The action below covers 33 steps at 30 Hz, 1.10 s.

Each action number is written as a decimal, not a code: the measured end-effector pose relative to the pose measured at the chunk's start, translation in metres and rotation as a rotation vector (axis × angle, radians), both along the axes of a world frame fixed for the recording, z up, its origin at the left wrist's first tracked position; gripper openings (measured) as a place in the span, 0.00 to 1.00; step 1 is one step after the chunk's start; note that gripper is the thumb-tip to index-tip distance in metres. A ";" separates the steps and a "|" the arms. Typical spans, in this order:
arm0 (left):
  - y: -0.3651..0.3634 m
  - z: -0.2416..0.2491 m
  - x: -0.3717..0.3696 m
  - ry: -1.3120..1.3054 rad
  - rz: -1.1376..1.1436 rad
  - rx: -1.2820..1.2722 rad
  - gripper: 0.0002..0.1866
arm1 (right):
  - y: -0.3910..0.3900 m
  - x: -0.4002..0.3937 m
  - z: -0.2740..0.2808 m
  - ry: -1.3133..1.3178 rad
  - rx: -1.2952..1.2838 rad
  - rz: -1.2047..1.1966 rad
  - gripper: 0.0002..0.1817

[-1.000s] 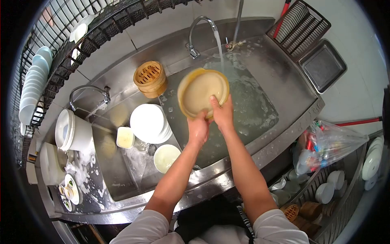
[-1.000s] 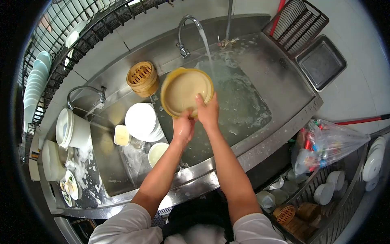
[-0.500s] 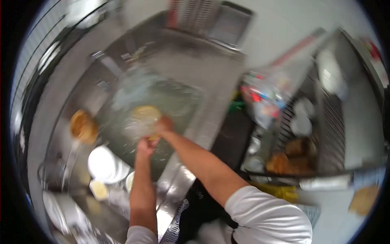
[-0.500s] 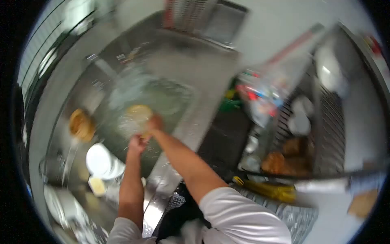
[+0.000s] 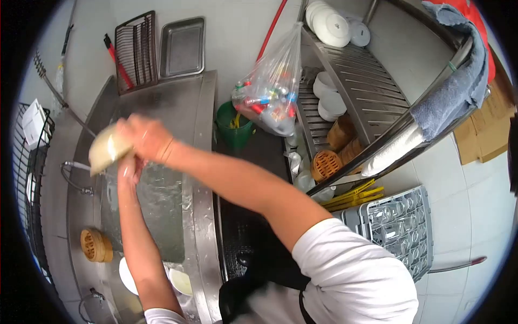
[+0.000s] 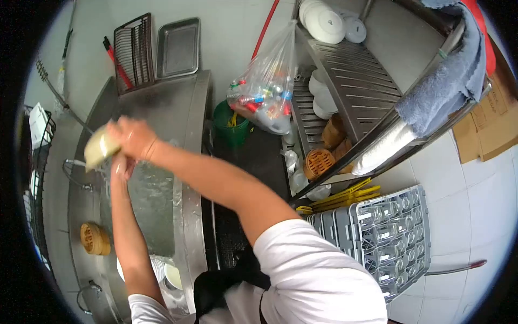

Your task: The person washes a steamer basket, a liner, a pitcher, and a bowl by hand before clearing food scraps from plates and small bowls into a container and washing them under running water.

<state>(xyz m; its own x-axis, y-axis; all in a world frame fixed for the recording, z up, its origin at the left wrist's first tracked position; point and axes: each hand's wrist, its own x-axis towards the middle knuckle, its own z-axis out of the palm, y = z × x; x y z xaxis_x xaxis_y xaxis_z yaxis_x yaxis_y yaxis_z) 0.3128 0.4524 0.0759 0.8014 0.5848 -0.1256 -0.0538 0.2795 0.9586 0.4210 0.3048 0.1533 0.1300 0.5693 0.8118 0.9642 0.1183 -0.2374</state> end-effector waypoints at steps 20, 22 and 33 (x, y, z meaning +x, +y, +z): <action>-0.019 -0.122 -0.089 0.782 0.315 0.727 0.24 | -0.369 0.493 -0.294 1.648 0.937 -0.989 0.10; -0.014 -0.130 -0.091 0.846 0.383 0.737 0.24 | -0.414 0.536 -0.287 1.603 1.098 -1.083 0.10; -0.022 -0.124 0.002 1.080 0.471 0.792 0.26 | -0.687 0.572 -0.283 0.750 -1.228 -2.203 0.20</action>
<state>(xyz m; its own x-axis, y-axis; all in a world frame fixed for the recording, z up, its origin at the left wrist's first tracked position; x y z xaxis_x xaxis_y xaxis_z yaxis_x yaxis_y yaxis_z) 0.3151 0.4302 -0.0477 0.2372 0.9696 -0.0596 0.8585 -0.1805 0.4800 0.9927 -0.3818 -0.1295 0.7378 -0.6732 0.0498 -0.6357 -0.6681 0.3867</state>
